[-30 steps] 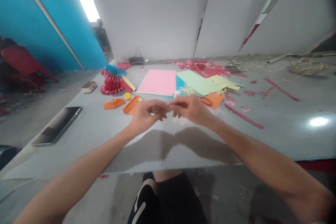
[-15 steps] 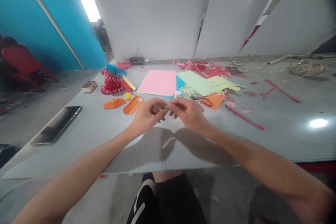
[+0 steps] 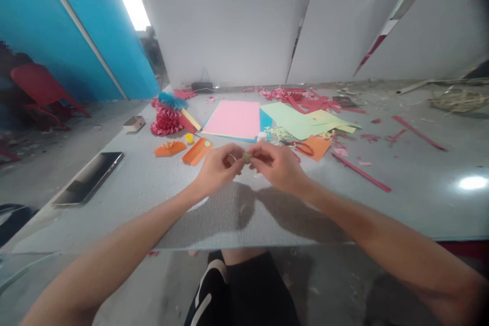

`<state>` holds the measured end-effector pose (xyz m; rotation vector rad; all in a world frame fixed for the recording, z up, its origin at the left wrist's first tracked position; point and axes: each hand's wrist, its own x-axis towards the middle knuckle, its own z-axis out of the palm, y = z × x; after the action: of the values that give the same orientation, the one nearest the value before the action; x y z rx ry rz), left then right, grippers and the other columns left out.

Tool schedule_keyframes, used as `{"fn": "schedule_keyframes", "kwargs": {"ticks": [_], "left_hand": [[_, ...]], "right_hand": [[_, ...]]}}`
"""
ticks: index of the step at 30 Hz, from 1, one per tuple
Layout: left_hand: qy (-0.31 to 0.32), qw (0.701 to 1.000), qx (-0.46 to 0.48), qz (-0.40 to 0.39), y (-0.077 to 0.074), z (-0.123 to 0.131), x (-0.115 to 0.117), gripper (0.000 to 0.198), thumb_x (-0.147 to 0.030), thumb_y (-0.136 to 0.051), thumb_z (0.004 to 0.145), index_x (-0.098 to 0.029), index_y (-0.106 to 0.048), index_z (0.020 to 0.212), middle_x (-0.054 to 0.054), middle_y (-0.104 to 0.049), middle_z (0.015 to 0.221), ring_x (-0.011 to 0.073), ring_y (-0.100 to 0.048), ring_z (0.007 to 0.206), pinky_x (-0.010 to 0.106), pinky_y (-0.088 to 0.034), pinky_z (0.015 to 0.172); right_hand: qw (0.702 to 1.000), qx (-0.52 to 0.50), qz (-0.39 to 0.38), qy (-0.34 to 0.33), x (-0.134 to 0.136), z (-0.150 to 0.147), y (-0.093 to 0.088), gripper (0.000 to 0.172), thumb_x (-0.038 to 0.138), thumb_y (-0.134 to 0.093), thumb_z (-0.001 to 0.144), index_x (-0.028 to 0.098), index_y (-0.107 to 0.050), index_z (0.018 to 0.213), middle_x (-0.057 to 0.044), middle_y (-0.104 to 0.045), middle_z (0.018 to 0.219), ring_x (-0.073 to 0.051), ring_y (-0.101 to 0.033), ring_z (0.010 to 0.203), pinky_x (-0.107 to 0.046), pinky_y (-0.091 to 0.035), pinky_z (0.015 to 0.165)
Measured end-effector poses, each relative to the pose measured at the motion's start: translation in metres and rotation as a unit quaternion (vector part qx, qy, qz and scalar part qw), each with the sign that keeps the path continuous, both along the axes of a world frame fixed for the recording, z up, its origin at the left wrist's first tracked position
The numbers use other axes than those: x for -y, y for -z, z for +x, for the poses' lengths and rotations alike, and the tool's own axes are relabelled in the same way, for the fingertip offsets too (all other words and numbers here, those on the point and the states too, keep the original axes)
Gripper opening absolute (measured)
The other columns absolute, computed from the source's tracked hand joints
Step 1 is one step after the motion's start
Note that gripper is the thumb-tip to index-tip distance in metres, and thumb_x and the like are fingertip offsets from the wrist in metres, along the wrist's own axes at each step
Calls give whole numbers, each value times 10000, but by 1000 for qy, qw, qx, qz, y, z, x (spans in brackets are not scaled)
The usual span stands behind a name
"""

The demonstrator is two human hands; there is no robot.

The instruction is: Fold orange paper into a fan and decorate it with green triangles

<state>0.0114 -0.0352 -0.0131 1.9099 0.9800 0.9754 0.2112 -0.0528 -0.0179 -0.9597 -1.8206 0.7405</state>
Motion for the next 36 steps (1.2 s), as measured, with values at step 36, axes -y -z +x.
{"fn": "schedule_keyframes", "kwargs": {"ticks": [36], "left_hand": [[41,992,118,23,6,-3,-3,74,-137,-676,826,-151,-676,899,30,-726,744,152,-734,673,247,-583,597]], "right_hand": [[968,-142,-200,-56,0,1,-7,230,379,-822,841,179,-736,915,-31,-779,805,-155,-756,691,-292,-647,694]]}}
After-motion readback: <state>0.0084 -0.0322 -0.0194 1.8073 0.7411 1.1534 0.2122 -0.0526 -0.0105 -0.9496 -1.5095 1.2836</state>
